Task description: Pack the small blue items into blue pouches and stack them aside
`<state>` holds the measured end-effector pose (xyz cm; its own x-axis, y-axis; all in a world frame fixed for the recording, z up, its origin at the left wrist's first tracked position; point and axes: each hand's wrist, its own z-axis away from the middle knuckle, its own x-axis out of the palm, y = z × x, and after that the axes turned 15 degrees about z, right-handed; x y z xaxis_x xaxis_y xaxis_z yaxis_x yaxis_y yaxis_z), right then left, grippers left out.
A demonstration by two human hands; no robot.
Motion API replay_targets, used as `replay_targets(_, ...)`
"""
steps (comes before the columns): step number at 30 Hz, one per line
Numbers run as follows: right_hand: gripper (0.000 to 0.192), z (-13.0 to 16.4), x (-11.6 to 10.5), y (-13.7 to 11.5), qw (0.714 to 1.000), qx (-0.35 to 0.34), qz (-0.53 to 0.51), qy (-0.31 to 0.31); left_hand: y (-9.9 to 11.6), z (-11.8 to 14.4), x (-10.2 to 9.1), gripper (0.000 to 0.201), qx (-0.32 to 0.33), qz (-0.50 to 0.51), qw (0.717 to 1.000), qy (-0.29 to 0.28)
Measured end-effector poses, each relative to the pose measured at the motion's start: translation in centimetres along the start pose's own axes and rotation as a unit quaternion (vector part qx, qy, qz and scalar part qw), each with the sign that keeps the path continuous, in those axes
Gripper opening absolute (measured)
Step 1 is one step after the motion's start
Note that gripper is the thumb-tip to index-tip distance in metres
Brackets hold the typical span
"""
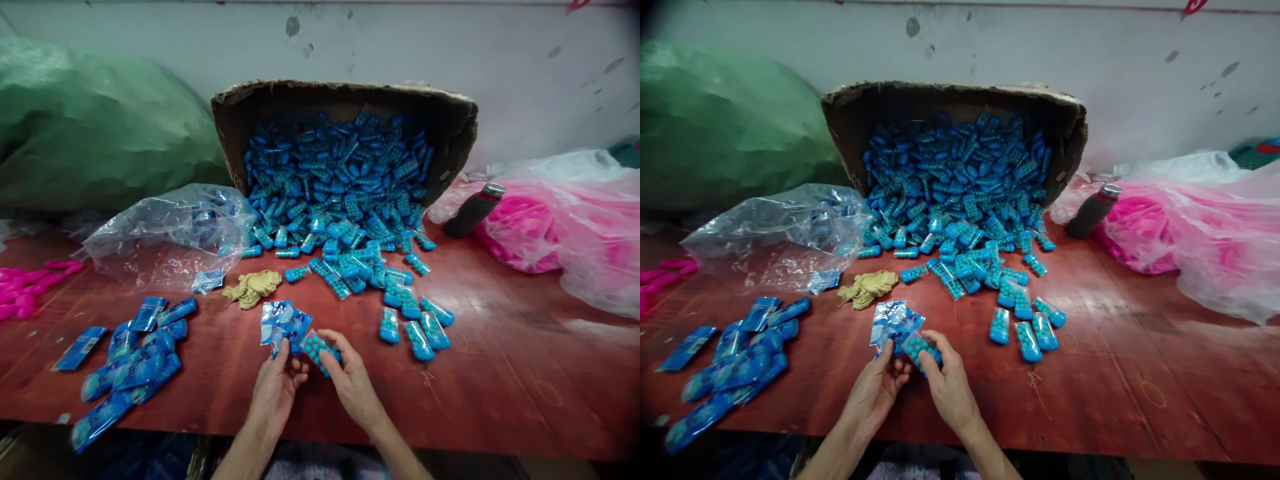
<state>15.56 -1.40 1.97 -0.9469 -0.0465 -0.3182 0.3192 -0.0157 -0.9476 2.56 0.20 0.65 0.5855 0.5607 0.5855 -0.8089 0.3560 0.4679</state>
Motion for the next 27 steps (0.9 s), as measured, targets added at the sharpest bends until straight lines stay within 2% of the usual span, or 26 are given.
replay_targets(9, 0.024, 0.0, 0.0, 0.2, 0.999, -0.031, 0.004, -0.02, 0.5, 0.0, -0.5, 0.026, 0.016, -0.015, 0.999, -0.025)
replay_targets(16, 0.025, -0.3, -0.4, 0.1, 0.999, -0.001, 0.015, -0.037, 1.3, -0.2, -0.4, 0.025, 0.075, -0.063, 0.994, -0.053)
replay_targets(27, 0.023, -0.1, -0.2, -0.2, 0.999, 0.01, 0.004, -0.038, 1.4, -0.3, -0.6, 0.024, 0.097, -0.049, 0.992, -0.056)
